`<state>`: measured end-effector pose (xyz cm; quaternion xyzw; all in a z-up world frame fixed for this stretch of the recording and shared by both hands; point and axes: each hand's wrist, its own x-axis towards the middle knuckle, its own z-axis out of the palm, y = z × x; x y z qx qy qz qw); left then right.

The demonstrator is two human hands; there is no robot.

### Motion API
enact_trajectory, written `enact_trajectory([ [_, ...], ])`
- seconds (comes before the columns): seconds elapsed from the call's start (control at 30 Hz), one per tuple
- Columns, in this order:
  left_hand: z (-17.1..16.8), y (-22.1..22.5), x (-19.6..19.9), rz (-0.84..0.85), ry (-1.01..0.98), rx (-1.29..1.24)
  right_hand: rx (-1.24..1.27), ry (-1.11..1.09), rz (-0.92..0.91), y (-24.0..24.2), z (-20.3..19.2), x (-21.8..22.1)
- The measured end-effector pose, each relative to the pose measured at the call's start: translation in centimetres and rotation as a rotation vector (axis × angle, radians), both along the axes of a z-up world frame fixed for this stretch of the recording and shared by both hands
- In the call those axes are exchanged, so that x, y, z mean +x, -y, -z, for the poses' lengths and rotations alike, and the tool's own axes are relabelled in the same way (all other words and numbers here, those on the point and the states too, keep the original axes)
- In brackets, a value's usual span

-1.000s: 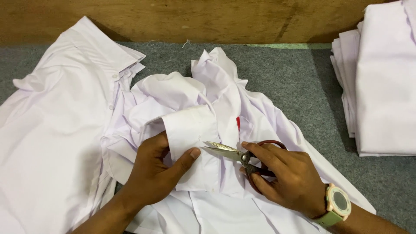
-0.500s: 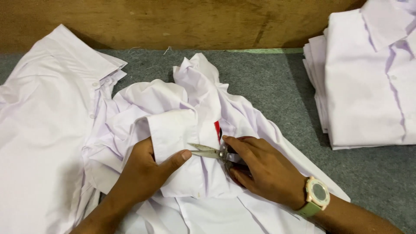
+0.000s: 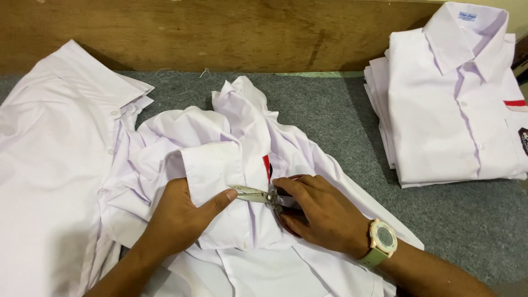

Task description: Trimming loose threads and excess fabric from white shirts using scissors in a factory setting.

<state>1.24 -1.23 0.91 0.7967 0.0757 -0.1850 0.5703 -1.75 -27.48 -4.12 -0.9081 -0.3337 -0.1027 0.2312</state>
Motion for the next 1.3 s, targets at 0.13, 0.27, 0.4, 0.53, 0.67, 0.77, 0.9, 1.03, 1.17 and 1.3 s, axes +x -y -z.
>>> enact_trajectory([
  [0.13,0.8,-0.4,0.3,0.0,0.038,0.062,-0.007,-0.019,-0.009,0.0,-0.5,-0.1],
  [0.27,1.0,-0.6,1.0,-0.018,0.016,0.039,-0.045,-0.19,0.029,0.3,-1.6,-0.1],
  [0.4,0.4,-0.6,1.4,-0.054,-0.079,0.012,-0.058,-0.132,0.074,1.0,-3.1,-0.4],
  [0.53,1.8,-0.9,1.5,-0.046,0.045,-0.031,-0.005,0.004,0.048,0.9,-3.6,-0.5],
  [0.67,2.0,-1.3,1.4,0.0,0.085,-0.074,-0.001,0.088,-0.008,-0.2,-2.6,-0.1],
  [0.77,1.7,-1.4,1.3,0.017,0.067,-0.088,-0.007,0.063,-0.014,-0.7,-2.1,0.1],
  [0.9,2.3,-1.2,1.3,0.06,0.11,-0.15,0.004,0.079,-0.005,-0.5,-1.8,0.3],
  [1.03,2.4,-1.3,1.3,0.075,0.124,-0.16,0.009,0.105,-0.017,-0.4,-1.9,0.3],
  [1.17,2.3,-1.3,1.2,0.076,0.109,-0.151,0.045,0.154,0.047,0.7,-3.7,-0.2],
  [1.3,0.7,-1.2,1.0,0.03,0.035,-0.068,0.161,0.303,0.427,5.0,-6.1,-3.4],
])
